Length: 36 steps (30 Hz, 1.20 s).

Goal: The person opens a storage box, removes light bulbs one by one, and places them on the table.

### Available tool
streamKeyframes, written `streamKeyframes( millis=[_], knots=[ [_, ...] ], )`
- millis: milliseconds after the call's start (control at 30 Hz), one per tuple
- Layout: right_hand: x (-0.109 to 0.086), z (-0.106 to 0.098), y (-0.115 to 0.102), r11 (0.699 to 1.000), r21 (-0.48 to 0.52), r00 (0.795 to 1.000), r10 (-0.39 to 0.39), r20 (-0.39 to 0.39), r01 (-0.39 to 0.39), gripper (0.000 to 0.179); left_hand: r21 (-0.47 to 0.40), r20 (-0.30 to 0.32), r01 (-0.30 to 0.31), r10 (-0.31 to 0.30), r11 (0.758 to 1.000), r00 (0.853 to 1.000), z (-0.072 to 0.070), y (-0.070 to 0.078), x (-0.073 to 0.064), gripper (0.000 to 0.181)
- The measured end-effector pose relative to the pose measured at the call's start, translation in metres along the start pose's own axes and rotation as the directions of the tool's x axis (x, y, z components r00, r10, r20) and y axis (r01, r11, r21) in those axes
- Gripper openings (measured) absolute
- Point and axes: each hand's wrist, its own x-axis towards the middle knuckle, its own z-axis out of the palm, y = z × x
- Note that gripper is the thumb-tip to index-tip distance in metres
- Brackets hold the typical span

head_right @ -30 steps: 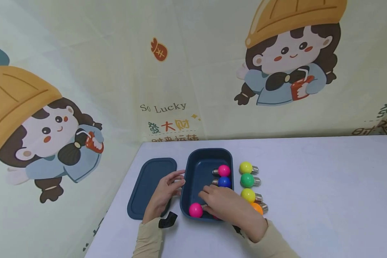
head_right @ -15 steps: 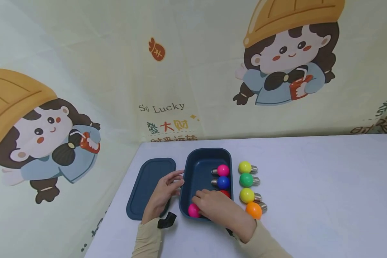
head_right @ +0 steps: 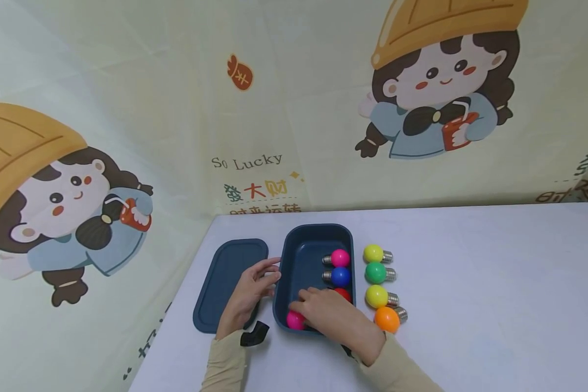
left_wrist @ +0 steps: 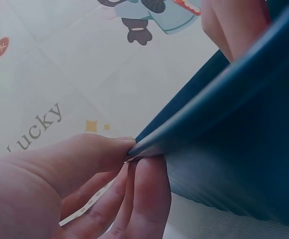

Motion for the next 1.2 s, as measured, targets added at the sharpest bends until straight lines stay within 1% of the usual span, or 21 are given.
streamKeyframes(
  millis=[233, 567, 767, 967, 1200],
  knots=[
    [0.0028, 0.0024, 0.0000, 0.999, 0.027, 1.000, 0.016, 0.021, -0.017, 0.030, -0.017, 0.015, -0.008, 0.008, 1.000, 1.000, -0.0005, -0.0001, -0.0001, 0.045],
    [0.0025, 0.0033, 0.0014, 0.996, 0.072, 0.998, 0.047, 0.034, -0.049, 0.029, -0.020, 0.008, -0.007, 0.007, 1.000, 1.000, 0.0001, -0.0006, 0.0004, 0.044],
    [0.0031, 0.0031, 0.0023, 0.991, 0.104, 0.996, 0.080, 0.040, -0.084, 0.029, -0.023, 0.007, -0.011, 0.011, 1.000, 1.000, 0.0001, -0.0010, -0.0007, 0.046],
    [0.0040, 0.0034, 0.0016, 0.987, 0.109, 0.993, 0.111, 0.048, -0.116, 0.033, -0.019, 0.014, -0.009, 0.009, 1.000, 1.000, -0.0008, -0.0022, -0.0005, 0.045],
    [0.0055, 0.0037, 0.0023, 0.987, 0.124, 0.994, 0.101, 0.046, -0.106, 0.035, -0.019, 0.014, -0.009, 0.009, 1.000, 1.000, -0.0019, -0.0030, -0.0001, 0.045]
  ],
)
